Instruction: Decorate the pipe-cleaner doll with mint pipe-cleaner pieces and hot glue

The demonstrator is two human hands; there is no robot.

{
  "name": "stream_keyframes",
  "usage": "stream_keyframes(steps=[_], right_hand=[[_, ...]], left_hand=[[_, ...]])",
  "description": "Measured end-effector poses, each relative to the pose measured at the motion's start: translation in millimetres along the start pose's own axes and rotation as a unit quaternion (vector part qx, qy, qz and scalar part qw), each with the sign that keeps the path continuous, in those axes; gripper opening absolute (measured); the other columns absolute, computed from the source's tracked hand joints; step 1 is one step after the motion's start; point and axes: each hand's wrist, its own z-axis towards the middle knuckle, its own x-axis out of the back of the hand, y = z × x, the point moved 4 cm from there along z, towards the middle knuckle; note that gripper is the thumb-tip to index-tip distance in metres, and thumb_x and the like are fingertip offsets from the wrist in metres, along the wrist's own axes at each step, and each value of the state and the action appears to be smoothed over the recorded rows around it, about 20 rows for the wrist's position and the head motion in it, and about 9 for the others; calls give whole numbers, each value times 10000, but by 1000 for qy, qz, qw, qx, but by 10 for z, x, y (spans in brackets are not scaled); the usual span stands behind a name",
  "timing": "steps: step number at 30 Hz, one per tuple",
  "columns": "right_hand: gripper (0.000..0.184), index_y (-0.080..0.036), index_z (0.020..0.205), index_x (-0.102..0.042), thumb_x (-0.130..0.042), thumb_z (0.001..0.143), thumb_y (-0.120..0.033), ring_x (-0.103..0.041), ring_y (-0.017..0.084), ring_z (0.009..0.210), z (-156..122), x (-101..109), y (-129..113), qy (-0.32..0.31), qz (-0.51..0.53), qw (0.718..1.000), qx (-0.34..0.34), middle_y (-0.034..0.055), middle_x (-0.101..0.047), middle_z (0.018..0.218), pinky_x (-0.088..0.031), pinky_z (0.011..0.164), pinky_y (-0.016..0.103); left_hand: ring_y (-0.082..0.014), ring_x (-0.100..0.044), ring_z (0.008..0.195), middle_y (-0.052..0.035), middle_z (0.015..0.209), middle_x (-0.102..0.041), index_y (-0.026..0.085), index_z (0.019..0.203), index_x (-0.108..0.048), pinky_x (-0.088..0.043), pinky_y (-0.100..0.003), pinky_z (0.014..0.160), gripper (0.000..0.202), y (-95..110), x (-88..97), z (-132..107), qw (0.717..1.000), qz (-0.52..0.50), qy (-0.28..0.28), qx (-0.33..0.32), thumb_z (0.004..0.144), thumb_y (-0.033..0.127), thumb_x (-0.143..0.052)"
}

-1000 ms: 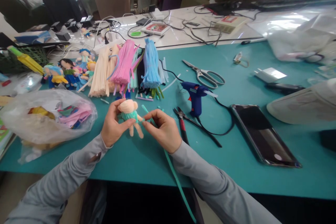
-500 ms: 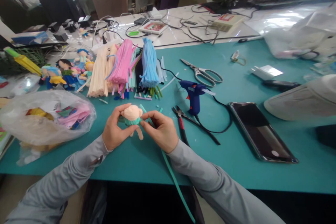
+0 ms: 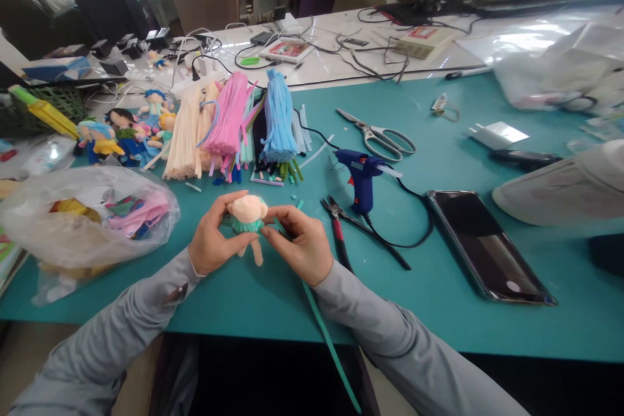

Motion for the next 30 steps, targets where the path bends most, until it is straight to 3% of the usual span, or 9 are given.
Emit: stream_keyframes(steps=[4,8,12,17,24,30], right_hand=[[241,-176,882,-670,-575,814,-386,-453,82,453,29,21,21,-24,102,992,-70,48,-694,781,-363,425,230],[241,-167,850,-684,-586,812,-384,-400,72,435,31,50,-13,-30,87,993,-70,33,-666,728,-331,417,230],[136,-174,799,-682,-674,718,-283,-347,77,472,15,34,-43,-21,15,999,-28,-4,-606,652,-311,452,235],[122,-177,800,-693,-656,729,-268,-359,85,495,7,17,-14,-10,-3,1000,-5,-10,-586,649,-319,472,242],[114,-182,765,-683,-650,725,-284,-408,102,523,-11,15,16,-4,-1,1000,-5,-7,-566,627,-335,488,250],[176,-180,838,-689,-667,712,-302,-344,88,493,-10,-2,26,-24,7,999,-30,-22,-551,603,-308,465,238]], left_hand=[[-232,-661,961,-78,1047,-689,206,1145,-578,-549,-359,826,549,-76,-10,53,993,-112,9,39,649,312,-791],[-239,-660,962,-71,1050,-685,221,1104,-592,-553,-379,825,550,-154,-8,88,986,-151,24,64,622,369,-810],[-230,-650,977,-73,1055,-684,206,1113,-584,-539,-352,831,568,-144,-16,75,987,-148,25,63,614,340,-818],[-209,-651,942,-72,1031,-684,194,1147,-571,-530,-318,809,580,-59,-32,29,991,-121,9,49,625,280,-809],[-214,-656,946,-71,1066,-673,222,1165,-572,-536,-335,820,573,-17,-18,-49,998,-54,22,12,637,224,-794],[-217,-660,947,-79,1070,-673,209,1168,-563,-544,-326,810,583,-27,-13,-53,998,-44,37,2,635,240,-798]])
